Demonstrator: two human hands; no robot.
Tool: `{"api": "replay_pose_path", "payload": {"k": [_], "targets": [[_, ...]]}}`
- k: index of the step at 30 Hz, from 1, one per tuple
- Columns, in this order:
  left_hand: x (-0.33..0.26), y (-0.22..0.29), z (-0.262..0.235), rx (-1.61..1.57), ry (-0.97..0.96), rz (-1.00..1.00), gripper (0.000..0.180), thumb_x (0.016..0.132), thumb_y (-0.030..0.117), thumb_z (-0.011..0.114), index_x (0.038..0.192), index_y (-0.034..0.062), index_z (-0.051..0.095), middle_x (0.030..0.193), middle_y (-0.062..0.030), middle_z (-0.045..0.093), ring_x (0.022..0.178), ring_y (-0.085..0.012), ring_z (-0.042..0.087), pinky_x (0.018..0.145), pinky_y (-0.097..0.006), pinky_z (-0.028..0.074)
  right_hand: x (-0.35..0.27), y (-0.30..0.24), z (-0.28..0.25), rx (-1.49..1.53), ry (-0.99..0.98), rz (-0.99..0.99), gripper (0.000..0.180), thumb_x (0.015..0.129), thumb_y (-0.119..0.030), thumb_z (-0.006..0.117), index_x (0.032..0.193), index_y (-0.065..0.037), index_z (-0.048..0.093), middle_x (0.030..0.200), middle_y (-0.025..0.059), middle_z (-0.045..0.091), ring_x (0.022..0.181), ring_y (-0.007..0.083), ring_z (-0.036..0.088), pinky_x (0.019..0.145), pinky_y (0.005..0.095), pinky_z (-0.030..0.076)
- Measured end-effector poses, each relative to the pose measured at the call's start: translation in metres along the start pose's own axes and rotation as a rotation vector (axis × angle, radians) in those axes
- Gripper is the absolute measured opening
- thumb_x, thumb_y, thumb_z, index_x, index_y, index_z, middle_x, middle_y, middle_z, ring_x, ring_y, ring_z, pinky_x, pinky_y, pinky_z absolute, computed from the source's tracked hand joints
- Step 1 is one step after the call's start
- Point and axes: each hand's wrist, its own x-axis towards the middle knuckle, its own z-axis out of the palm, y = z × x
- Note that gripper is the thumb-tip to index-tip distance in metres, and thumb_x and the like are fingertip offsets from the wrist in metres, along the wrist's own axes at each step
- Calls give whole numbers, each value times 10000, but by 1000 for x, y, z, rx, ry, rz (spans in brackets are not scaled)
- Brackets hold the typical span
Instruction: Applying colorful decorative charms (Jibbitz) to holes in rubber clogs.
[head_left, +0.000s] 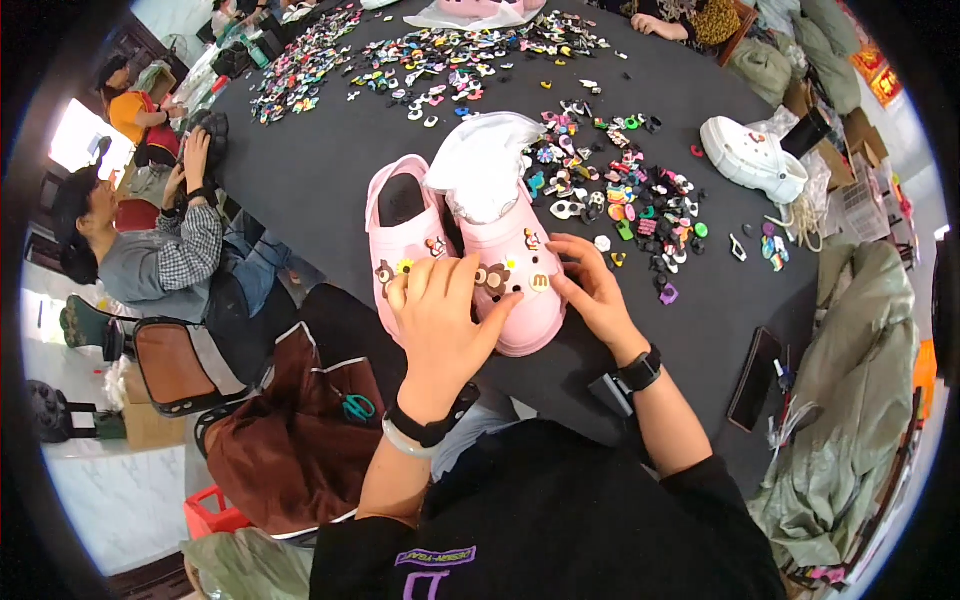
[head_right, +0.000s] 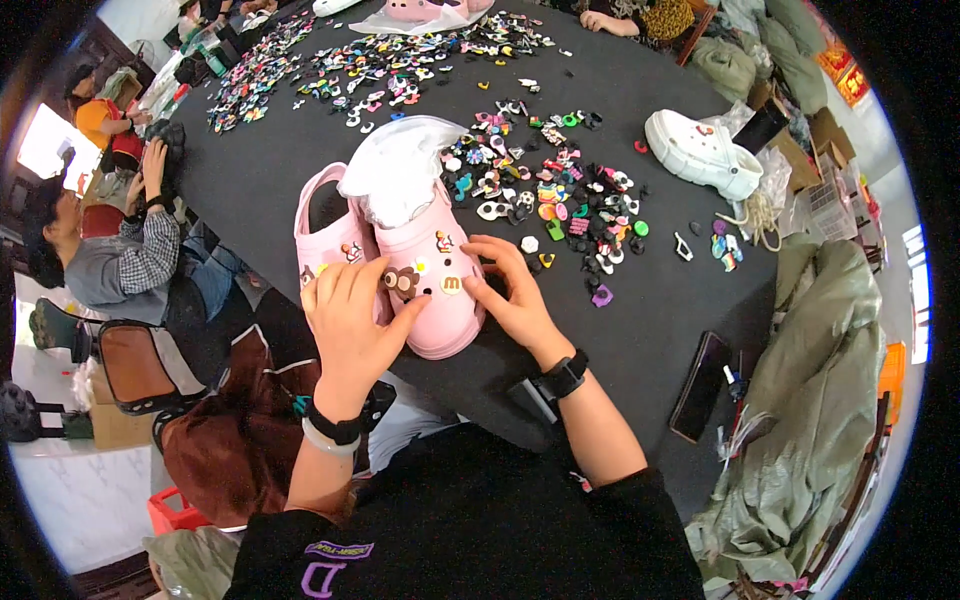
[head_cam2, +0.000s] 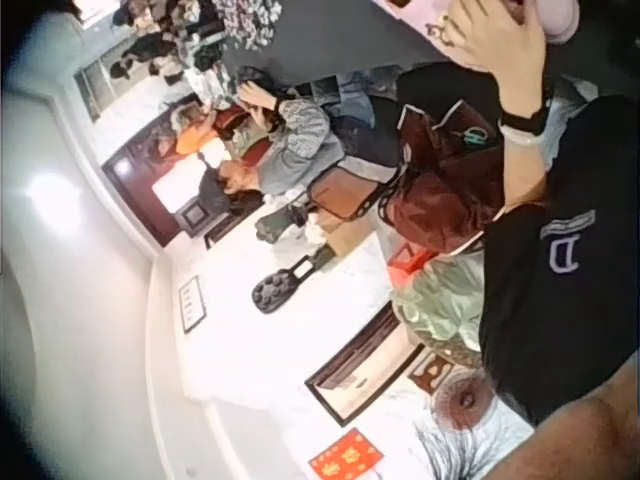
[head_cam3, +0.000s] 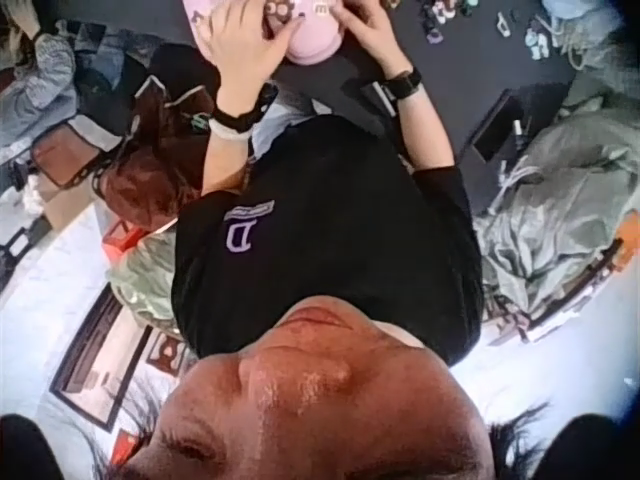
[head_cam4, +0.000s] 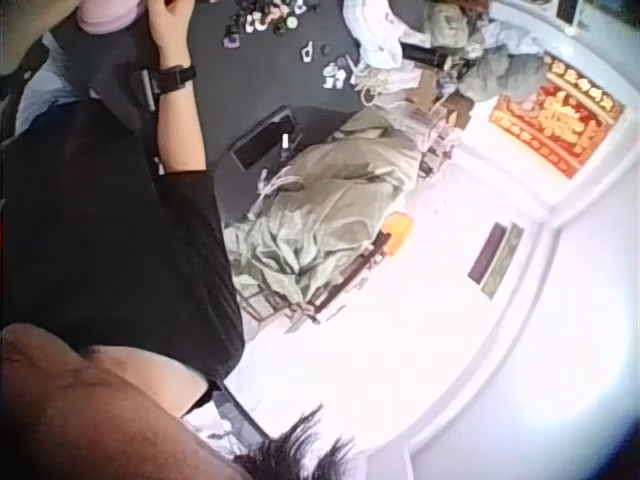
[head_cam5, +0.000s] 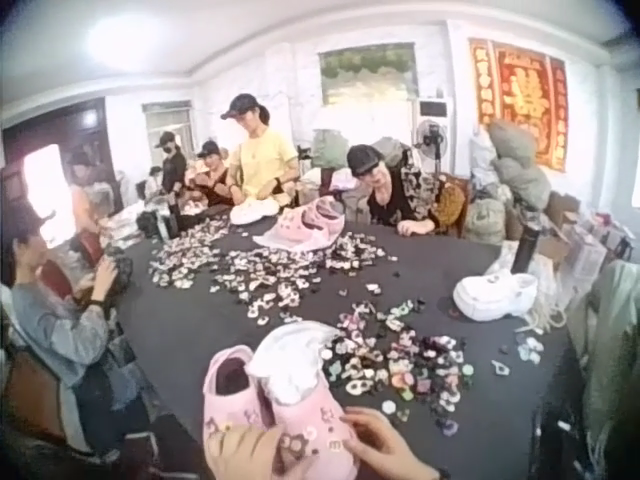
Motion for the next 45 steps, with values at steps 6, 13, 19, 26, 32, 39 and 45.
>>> {"api": "replay_pose_path", "payload": {"k": [6,13,19,26,32,39,45], "targets": [[0,-9,5,-72,7,10,349,690,252,763,963,79,630,942,-49,624,1004,-251,537,935,-436,306,0,-2,0,-34,-14,-10,393,876,-201,645,1247,-103,561,1350,96,448,1227,204,450,988,340,381],[-7,-14,-1,-142,-46,-68,390,725,206,738,1082,88,635,1173,-57,599,1129,-251,506,1010,-447,275,1,-1,-3,-32,-18,-9,406,869,-195,654,1251,-100,557,1347,95,445,1221,206,450,978,341,385],[-29,-4,1,-38,-92,32,380,780,202,688,1138,87,635,1231,-33,567,1147,-230,486,986,-454,274,1,-2,-2,-12,-22,2,408,872,-184,652,1256,-88,551,1342,98,445,1223,207,449,979,345,389],[-35,10,-5,-14,-33,-29,386,802,210,666,1167,89,634,1109,-63,567,1081,-248,475,946,-418,268,1,3,-3,39,-19,15,410,874,-164,646,1261,-76,542,1350,108,438,1233,203,444,983,348,389],[-35,12,-14,3,-105,-26,388,802,230,666,1158,79,627,1059,-48,543,1054,-228,473,906,-441,271,1,-3,1,49,-25,33,407,880,-159,642,1261,-60,538,1362,106,435,1237,199,443,986,338,384],[-67,-9,-28,-4,2,-110,600,810,210,675,1316,-26,458,1281,-198,451,1158,-357,419,995,-452,286,-1,4,-1,44,-9,36,374,903,-139,612,1258,-48,534,1344,96,459,1221,187,458,990,332,384],[-62,-46,-28,80,-32,-208,579,859,293,622,1327,-9,462,1248,-190,466,1174,-367,414,993,-485,294,1,1,0,82,6,58,356,916,-123,601,1255,-41,529,1330,79,467,1192,165,473,978,323,396]]}}
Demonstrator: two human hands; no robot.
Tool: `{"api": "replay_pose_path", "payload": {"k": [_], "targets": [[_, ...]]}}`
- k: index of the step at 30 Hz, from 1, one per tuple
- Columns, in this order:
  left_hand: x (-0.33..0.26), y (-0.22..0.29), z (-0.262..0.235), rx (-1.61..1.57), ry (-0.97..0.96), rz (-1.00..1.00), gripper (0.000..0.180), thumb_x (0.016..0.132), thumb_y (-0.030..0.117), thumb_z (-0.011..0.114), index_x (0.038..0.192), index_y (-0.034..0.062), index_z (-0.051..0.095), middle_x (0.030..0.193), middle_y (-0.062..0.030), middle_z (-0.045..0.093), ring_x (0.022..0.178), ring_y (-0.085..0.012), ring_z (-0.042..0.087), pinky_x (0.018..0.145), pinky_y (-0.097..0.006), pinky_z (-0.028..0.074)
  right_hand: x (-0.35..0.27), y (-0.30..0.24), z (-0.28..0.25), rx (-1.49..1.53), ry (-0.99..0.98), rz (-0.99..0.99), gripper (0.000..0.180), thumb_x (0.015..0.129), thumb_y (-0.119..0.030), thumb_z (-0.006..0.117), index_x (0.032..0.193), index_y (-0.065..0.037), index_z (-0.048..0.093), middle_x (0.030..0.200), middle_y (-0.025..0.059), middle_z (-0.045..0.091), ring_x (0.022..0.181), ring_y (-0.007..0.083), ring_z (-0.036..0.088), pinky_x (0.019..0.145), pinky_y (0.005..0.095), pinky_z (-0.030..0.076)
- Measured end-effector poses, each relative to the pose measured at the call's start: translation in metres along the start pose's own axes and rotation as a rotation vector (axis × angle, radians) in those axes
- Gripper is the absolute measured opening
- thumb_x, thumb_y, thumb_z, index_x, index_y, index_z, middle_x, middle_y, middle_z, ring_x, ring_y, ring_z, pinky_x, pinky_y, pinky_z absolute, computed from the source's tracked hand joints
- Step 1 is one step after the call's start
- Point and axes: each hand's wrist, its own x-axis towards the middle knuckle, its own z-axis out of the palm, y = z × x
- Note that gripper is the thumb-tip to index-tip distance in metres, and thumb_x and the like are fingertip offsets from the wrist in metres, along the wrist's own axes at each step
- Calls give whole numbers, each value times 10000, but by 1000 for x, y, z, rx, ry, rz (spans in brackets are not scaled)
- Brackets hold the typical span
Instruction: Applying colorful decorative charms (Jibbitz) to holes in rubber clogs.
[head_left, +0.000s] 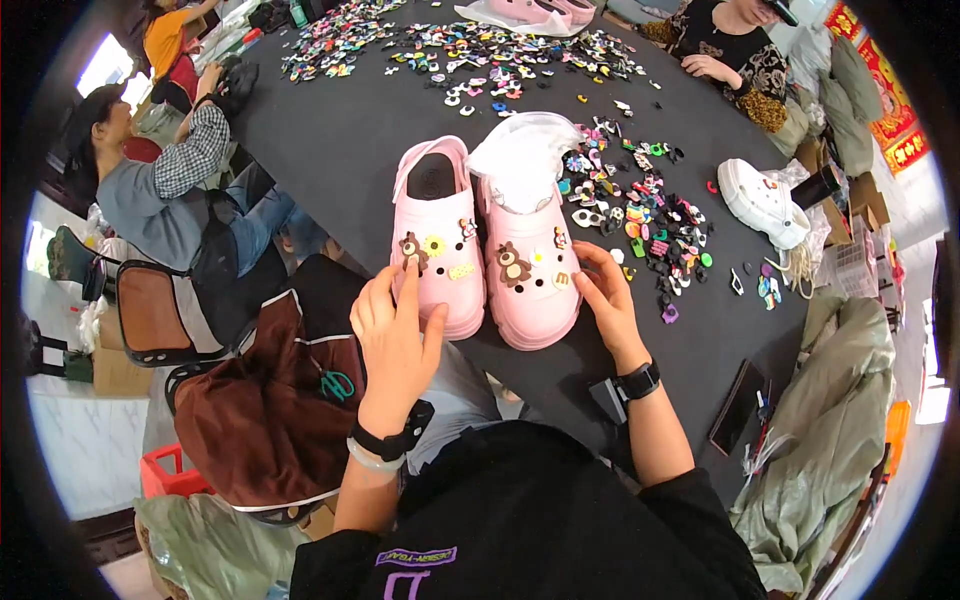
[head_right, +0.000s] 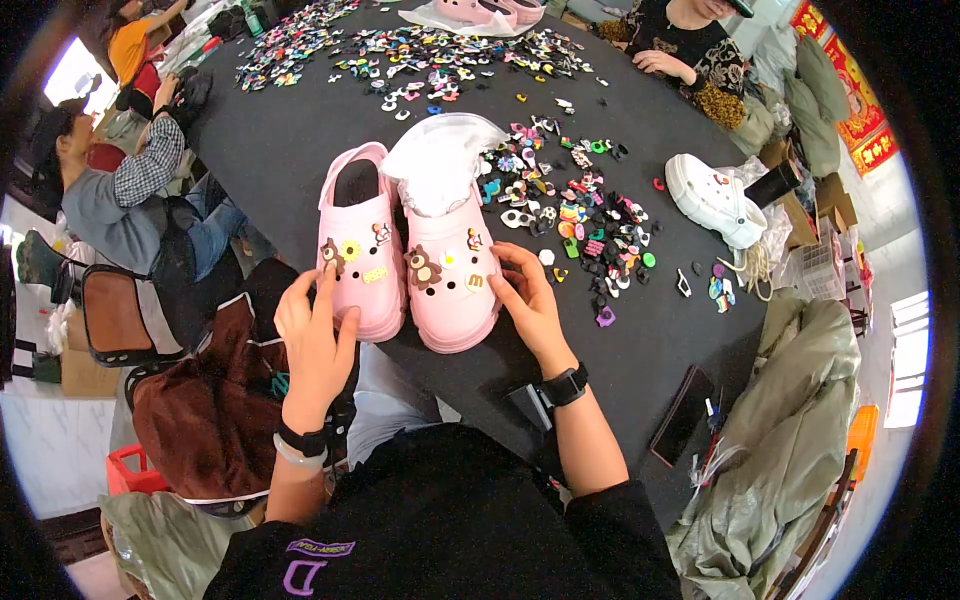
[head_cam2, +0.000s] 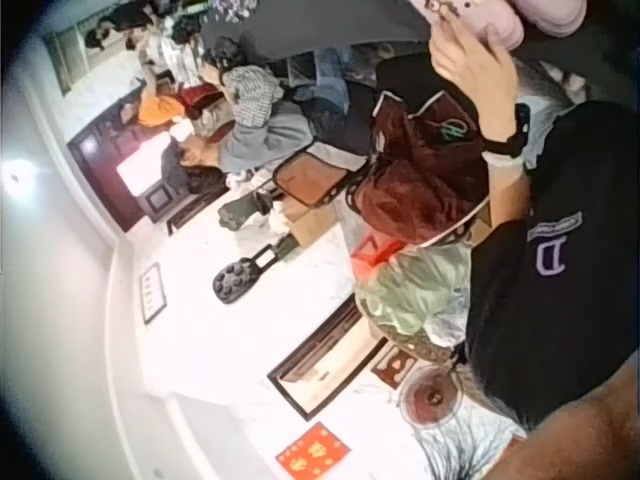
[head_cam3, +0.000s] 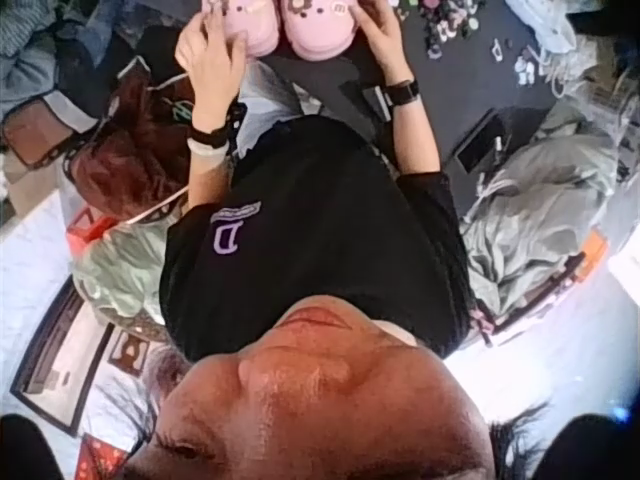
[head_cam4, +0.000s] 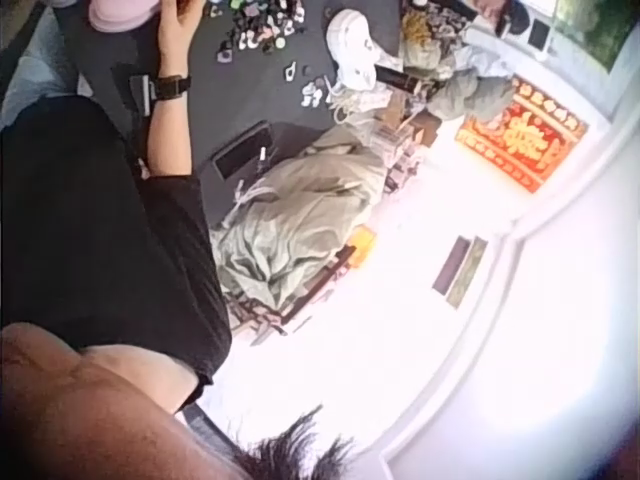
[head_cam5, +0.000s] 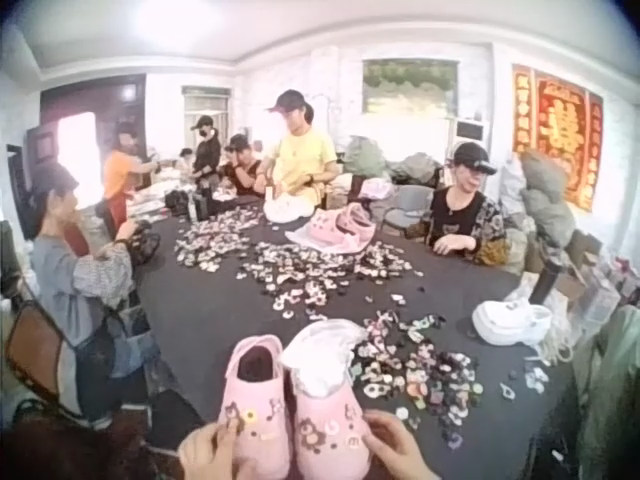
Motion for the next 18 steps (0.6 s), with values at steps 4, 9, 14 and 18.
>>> {"api": "replay_pose_path", "payload": {"k": [4,9,14,18], "targets": [[13,-2,-12,91,-33,61,511,853,293,625,1268,14,522,1233,-170,481,1162,-349,430,993,-485,292,-1,-1,-1,-21,2,8,354,921,-125,597,1256,-39,526,1327,75,468,1189,161,474,976,322,397],[32,4,-13,45,38,86,457,806,218,673,1207,26,565,1230,-133,507,1161,-327,444,984,-451,292,-1,2,-1,10,-12,-10,363,922,-127,596,1265,-38,516,1323,73,467,1186,164,475,975,321,398],[34,4,4,87,31,149,410,820,247,656,1128,-18,600,1181,-144,549,1104,-310,501,957,-465,336,-3,2,1,69,-8,27,366,923,-135,599,1267,-44,515,1317,76,468,1187,167,475,972,320,402],[26,6,8,108,24,147,458,835,234,646,1196,-33,559,1231,-170,523,1127,-333,486,976,-474,332,-2,5,-2,7,6,-34,372,917,-158,612,1265,-63,521,1294,75,477,1179,172,482,958,321,415]]}}
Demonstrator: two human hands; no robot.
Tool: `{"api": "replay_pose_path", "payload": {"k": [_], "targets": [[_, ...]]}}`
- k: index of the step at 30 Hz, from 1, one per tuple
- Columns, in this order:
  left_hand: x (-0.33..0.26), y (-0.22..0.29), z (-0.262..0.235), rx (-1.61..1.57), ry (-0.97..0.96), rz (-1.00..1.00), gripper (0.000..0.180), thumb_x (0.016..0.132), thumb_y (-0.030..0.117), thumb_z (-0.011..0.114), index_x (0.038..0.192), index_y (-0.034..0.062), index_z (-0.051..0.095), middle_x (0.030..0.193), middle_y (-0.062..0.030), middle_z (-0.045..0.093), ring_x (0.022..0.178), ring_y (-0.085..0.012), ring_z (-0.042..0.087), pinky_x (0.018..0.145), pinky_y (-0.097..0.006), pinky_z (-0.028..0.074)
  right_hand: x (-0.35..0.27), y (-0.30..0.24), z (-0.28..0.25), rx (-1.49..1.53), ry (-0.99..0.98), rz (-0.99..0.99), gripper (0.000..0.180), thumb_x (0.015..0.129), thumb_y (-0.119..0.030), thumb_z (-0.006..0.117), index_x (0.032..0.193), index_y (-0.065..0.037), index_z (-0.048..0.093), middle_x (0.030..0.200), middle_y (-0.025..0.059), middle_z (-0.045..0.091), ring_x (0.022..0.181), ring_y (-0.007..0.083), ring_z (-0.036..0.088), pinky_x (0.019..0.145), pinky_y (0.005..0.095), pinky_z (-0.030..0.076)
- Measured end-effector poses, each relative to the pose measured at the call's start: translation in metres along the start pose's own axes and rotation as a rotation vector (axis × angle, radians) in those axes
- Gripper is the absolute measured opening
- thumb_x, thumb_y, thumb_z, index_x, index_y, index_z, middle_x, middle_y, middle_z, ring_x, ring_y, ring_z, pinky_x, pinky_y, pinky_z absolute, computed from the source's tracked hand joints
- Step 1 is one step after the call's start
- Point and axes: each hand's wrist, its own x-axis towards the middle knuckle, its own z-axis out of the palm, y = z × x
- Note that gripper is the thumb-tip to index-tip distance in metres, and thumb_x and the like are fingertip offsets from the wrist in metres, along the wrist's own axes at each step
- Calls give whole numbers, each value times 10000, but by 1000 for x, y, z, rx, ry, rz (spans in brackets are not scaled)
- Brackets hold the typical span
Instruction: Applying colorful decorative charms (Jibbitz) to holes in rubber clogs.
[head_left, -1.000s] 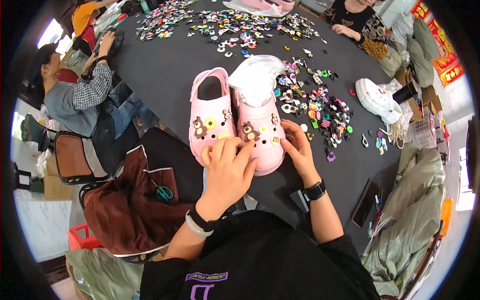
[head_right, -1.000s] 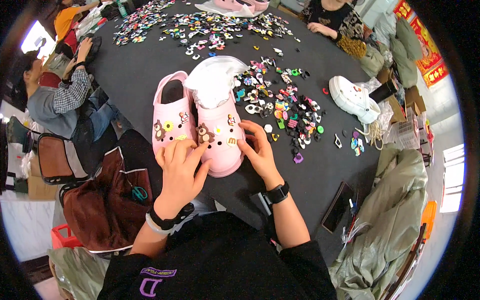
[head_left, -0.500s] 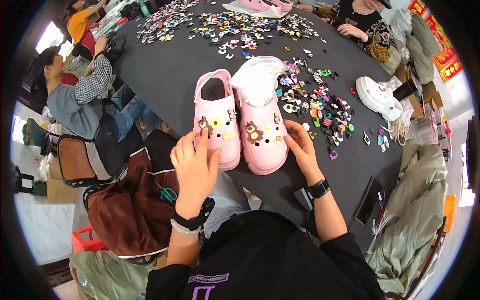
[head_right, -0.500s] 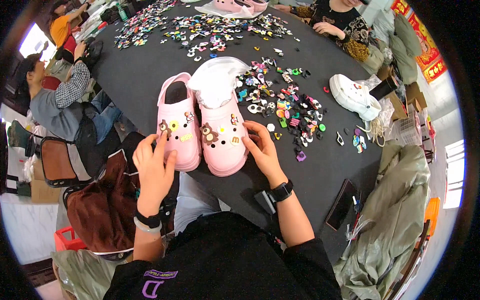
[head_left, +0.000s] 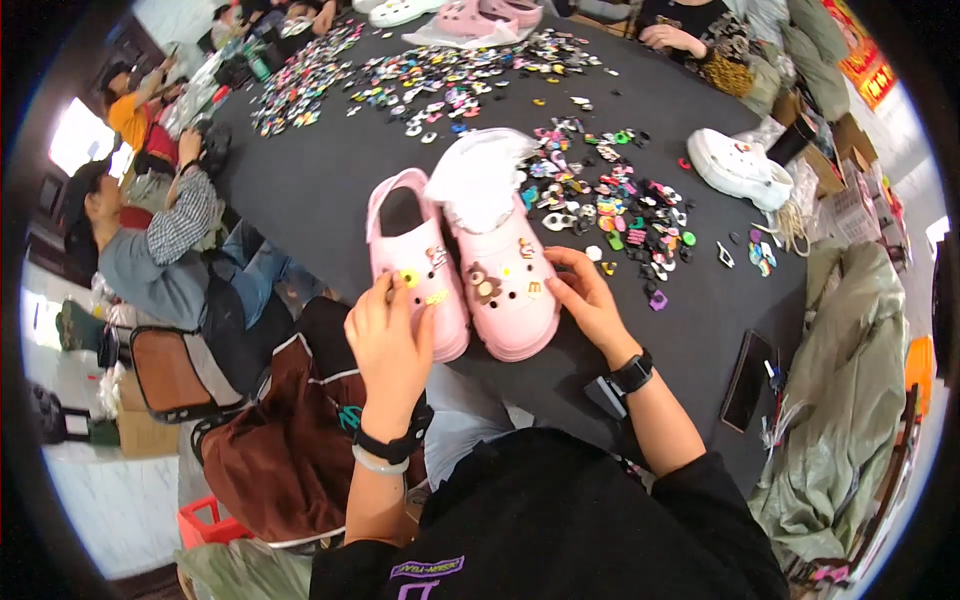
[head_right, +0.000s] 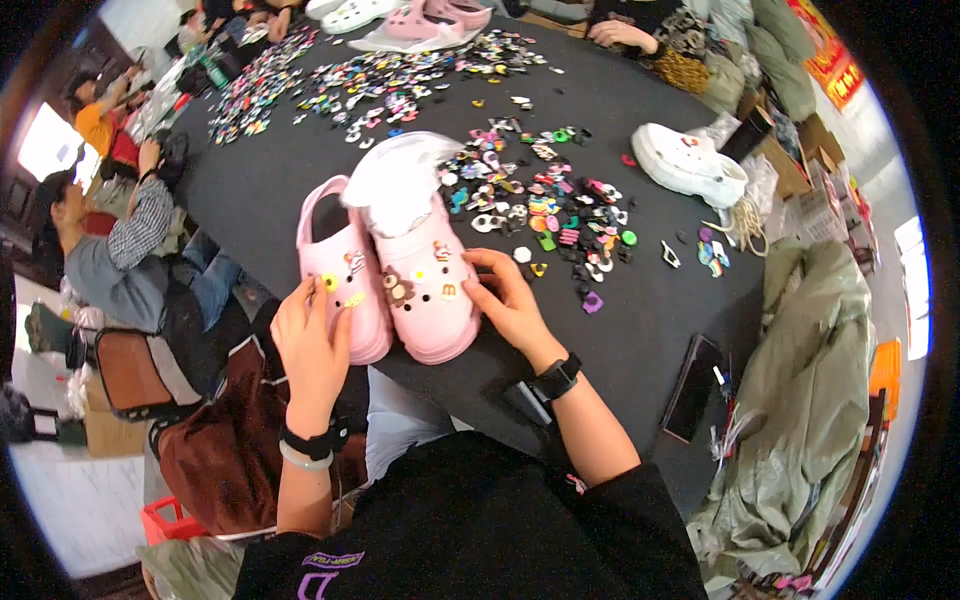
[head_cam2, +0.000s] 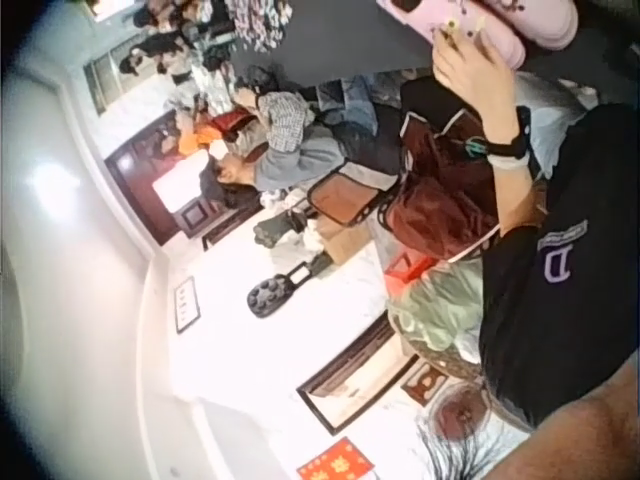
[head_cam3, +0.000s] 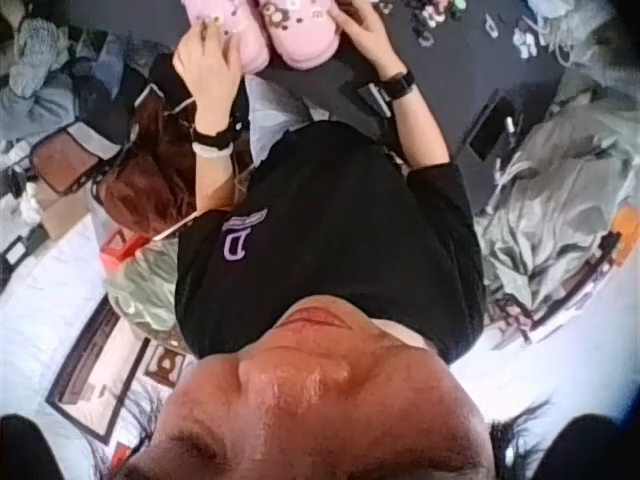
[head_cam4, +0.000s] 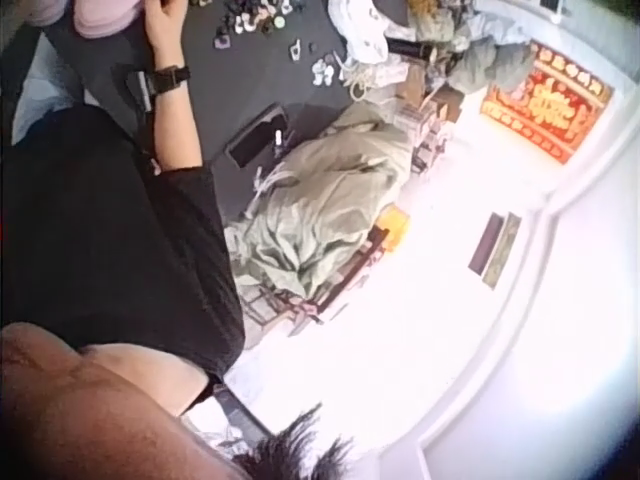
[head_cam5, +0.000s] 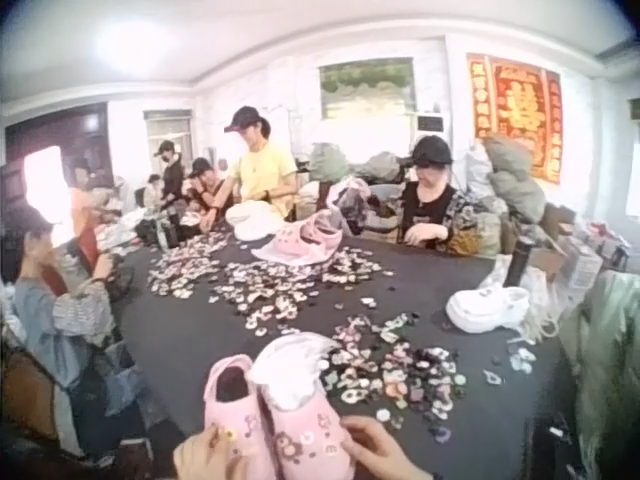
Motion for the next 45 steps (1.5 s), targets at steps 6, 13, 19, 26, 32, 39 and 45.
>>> {"api": "replay_pose_path", "payload": {"k": [6,13,19,26,32,39,45], "targets": [[-10,20,6,-124,-1,36,589,829,241,662,1315,-23,458,1350,-182,463,1241,-370,412,1038,-464,277,-6,-26,-13,-216,-164,17,474,908,-247,631,1314,-49,488,1242,91,502,1124,206,506,949,329,427],[-15,20,19,-142,-54,60,684,812,286,677,1363,-25,417,1419,-169,415,1296,-363,370,1083,-485,262,-22,-74,-84,-558,-36,178,354,882,-225,649,1186,-52,596,986,97,665,886,191,640,784,318,506],[-19,19,21,-109,-50,66,710,813,270,679,1380,-37,383,1409,-176,421,1294,-370,368,1077,-495,263,2,-52,-78,-1012,75,158,310,791,-169,706,1083,-101,629,941,50,659,830,220,640,724,358,512],[-31,21,27,-230,91,25,614,788,215,718,1257,-41,415,1356,-224,404,1268,-387,375,1065,-492,286,14,-28,-84,-863,33,141,184,734,-92,732,893,-28,664,797,103,619,743,221,623,683,331,503],[-31,15,25,-207,59,29,584,796,217,711,1241,-46,437,1338,-223,416,1247,-401,382,1053,-504,291,3,-45,-88,-870,131,295,207,741,-115,761,888,-6,664,764,82,661,686,167,616,664,290,503],[-28,19,25,-185,21,20,583,807,231,700,1247,-48,439,1331,-216,425,1249,-407,377,1055,-509,284,-5,-47,-95,32,225,149,190,858,-85,686,1021,-1,638,919,50,670,794,130,636,710,280,526],[-25,18,25,-164,33,28,578,822,216,679,1274,-35,420,1339,-216,420,1277,-387,370,1074,-510,264,-1,-31,-89,492,204,126,233,915,-50,603,1145,-21,580,1055,63,641,878,142,641,786,265,529]]}}
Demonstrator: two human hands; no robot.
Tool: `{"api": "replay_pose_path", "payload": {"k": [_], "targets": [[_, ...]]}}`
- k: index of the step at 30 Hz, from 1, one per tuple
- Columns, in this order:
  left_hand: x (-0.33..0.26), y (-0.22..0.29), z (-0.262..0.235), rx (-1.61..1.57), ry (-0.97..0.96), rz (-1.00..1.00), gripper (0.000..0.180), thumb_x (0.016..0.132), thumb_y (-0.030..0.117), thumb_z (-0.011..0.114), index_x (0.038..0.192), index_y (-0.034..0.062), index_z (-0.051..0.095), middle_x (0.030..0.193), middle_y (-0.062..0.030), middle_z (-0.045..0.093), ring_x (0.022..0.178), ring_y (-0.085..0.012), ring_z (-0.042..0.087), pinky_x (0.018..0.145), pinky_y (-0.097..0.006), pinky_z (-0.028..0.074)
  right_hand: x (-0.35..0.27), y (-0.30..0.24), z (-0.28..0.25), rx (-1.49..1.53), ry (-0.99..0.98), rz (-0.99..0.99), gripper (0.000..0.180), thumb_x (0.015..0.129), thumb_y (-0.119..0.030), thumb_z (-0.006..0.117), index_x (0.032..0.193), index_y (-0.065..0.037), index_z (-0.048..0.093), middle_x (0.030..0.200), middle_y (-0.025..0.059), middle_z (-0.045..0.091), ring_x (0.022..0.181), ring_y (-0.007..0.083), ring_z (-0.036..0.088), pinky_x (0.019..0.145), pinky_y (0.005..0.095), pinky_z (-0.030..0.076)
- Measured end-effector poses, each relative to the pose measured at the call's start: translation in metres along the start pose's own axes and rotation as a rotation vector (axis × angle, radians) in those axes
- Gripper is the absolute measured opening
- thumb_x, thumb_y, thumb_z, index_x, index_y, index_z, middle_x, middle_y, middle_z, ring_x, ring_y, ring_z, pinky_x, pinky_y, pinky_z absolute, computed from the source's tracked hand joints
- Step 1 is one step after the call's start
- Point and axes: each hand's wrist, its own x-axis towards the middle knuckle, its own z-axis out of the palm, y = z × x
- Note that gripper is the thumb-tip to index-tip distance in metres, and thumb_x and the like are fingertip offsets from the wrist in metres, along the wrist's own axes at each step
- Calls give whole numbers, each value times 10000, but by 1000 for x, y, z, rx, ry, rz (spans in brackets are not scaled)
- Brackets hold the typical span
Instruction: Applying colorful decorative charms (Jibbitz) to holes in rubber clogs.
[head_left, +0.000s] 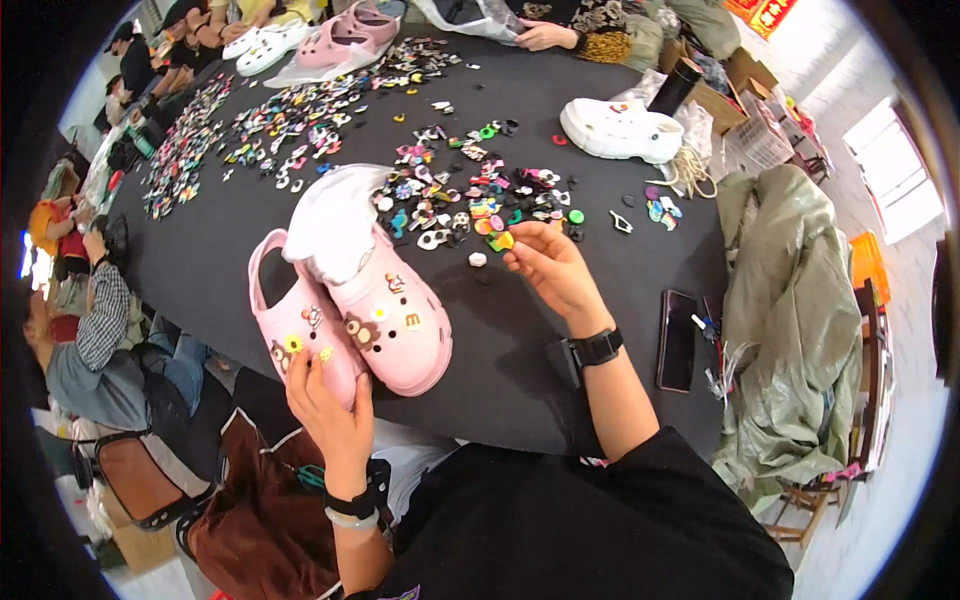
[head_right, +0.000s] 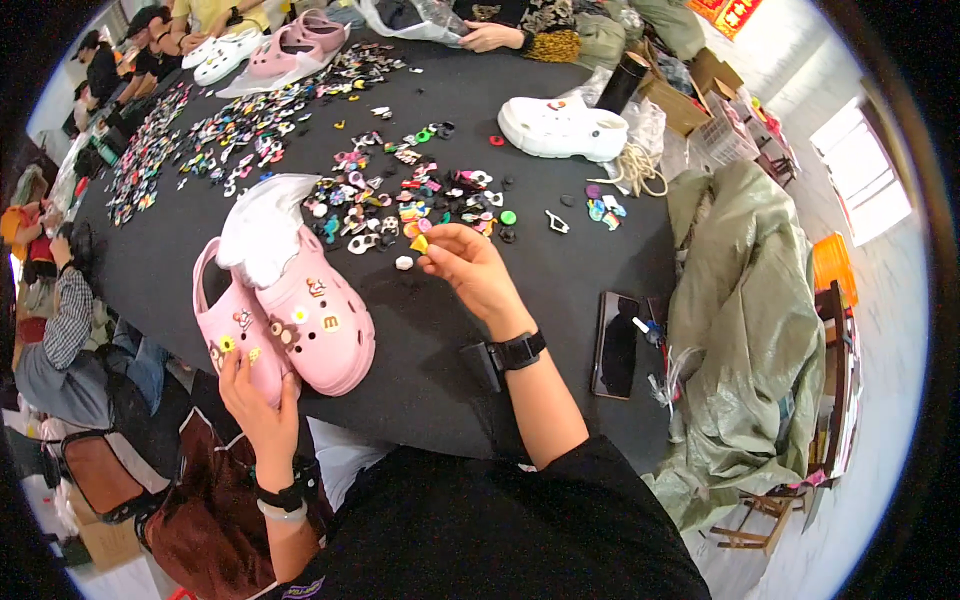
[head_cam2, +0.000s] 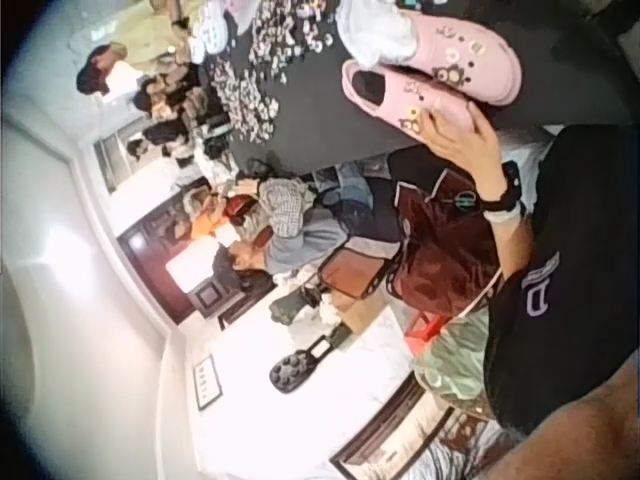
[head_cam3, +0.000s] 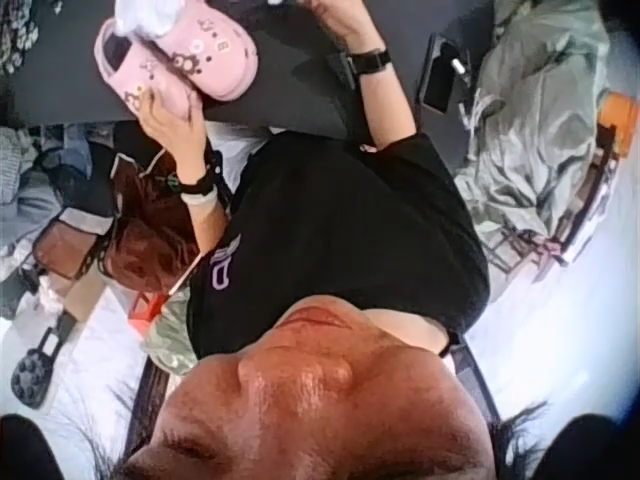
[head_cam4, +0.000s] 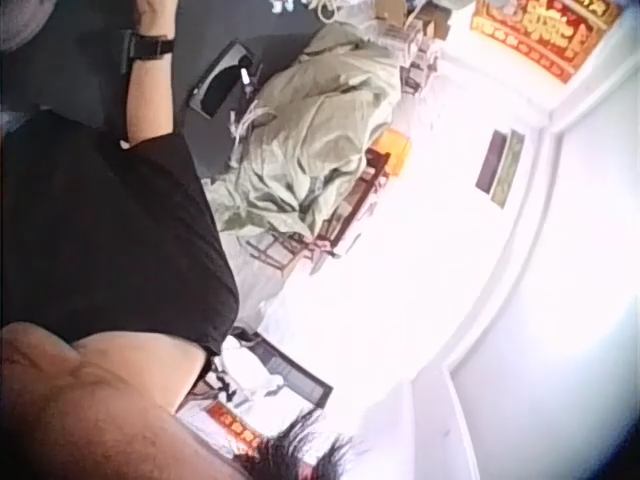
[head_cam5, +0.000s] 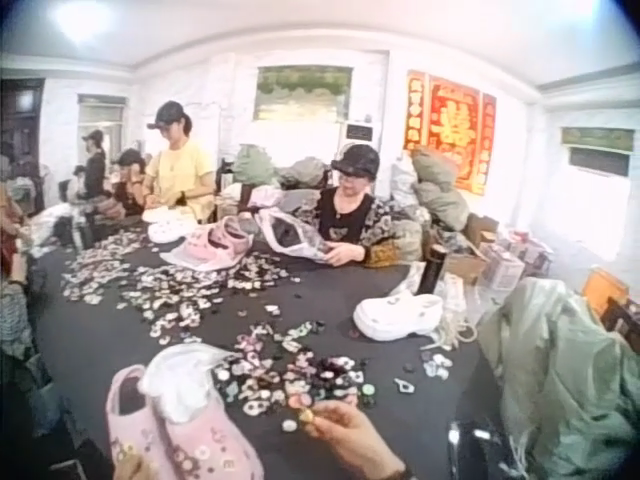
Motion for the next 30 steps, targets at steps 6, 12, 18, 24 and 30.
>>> {"api": "replay_pose_path", "payload": {"k": [6,12,18,24,30], "targets": [[0,1,1,9,6,19,577,822,219,684,1271,-36,427,1341,-213,421,1274,-386,372,1069,-504,267,-2,-3,4,125,-59,3,242,932,-55,577,1173,-29,568,1085,58,639,899,142,652,792,257,543],[3,6,2,-19,-25,-9,591,808,211,699,1272,-38,430,1345,-208,415,1273,-382,367,1062,-499,273,4,-4,-3,-940,326,-449,239,849,-76,678,1082,-78,629,1005,7,588,734,73,573,619,212,459],[4,4,-6,-11,-42,-7,583,812,214,695,1267,-38,430,1346,-207,412,1268,-391,366,1059,-502,273,-11,-17,36,-556,119,-378,255,840,-86,695,1085,-86,627,997,7,610,790,72,558,677,218,460],[14,12,-19,-142,-113,-53,633,788,242,716,1287,-20,429,1355,-222,404,1277,-400,354,1058,-503,261,-24,2,113,-1163,-206,-534,285,784,-207,722,1025,-64,666,1032,85,620,887,231,625,739,316,505],[28,43,-20,-113,-289,149,722,789,364,696,1354,-2,436,1415,-163,423,1343,-298,363,1120,-492,188,-24,13,127,-1361,-255,-450,185,754,-137,695,913,-52,652,864,101,612,852,301,616,727,384,505]]}}
